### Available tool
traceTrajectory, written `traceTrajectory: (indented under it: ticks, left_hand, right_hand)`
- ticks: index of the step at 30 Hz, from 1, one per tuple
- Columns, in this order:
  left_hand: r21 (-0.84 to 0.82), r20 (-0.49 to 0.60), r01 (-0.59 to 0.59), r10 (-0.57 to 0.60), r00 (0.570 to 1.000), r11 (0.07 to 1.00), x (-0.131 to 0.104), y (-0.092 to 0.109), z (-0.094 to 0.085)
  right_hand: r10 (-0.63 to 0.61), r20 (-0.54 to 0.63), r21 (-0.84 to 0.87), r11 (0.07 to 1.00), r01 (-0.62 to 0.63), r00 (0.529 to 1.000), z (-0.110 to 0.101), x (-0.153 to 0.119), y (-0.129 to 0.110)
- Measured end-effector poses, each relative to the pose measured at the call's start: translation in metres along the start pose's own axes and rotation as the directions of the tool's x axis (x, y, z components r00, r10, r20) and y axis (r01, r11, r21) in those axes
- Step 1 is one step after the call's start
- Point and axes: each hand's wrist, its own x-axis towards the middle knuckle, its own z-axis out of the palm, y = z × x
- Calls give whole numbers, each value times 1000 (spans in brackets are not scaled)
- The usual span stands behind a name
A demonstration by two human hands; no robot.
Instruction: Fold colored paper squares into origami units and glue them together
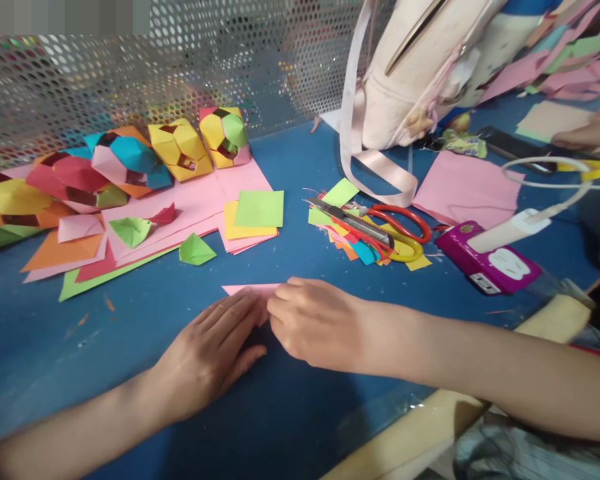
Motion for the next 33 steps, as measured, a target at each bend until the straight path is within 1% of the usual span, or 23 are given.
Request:
traceTrajectory:
  ticks: [3,6,9,13,17,19,22,25,29,33]
  left_hand:
    - [21,9,-13,12,1000,1000,2,0,-2]
    - [33,19,-23,23,1000,999,3,2,-2]
    - [72,13,-52,51,999,996,4,2,-2]
    - [131,7,-88,88,996,988,3,0,0]
    - [139,13,-94,93,996,986,3,0,0]
    - [133,19,-95,94,995,986,4,1,0]
    - [145,17,-75,73,997,987,7,3,-1]
    - [181,16,-54,52,999,982,9,4,-2]
    - [310,50,-61,48,998,949,8,5,-5]
    - [408,68,-71,48,997,910,6,3,-8]
  right_hand:
    - [-14,49,-21,1000,15,999,-1,-1,0]
    - [-11,55,-32,999,12,998,-1,-1,-1]
    - [10,-1,-13,1000,-10,1000,0,-1,-1]
    - [100,-122,-23,994,-104,987,5,1,-2]
    - [122,-151,-85,987,-136,981,8,4,-4]
    - [124,-149,-120,982,-143,981,8,5,-6]
    - [141,-109,-173,972,-158,984,6,8,-9]
    - [190,-94,-192,960,-205,977,4,8,-13]
    - [266,-96,-217,935,-281,959,4,4,-18]
    - [291,-67,-267,916,-299,954,5,-3,-18]
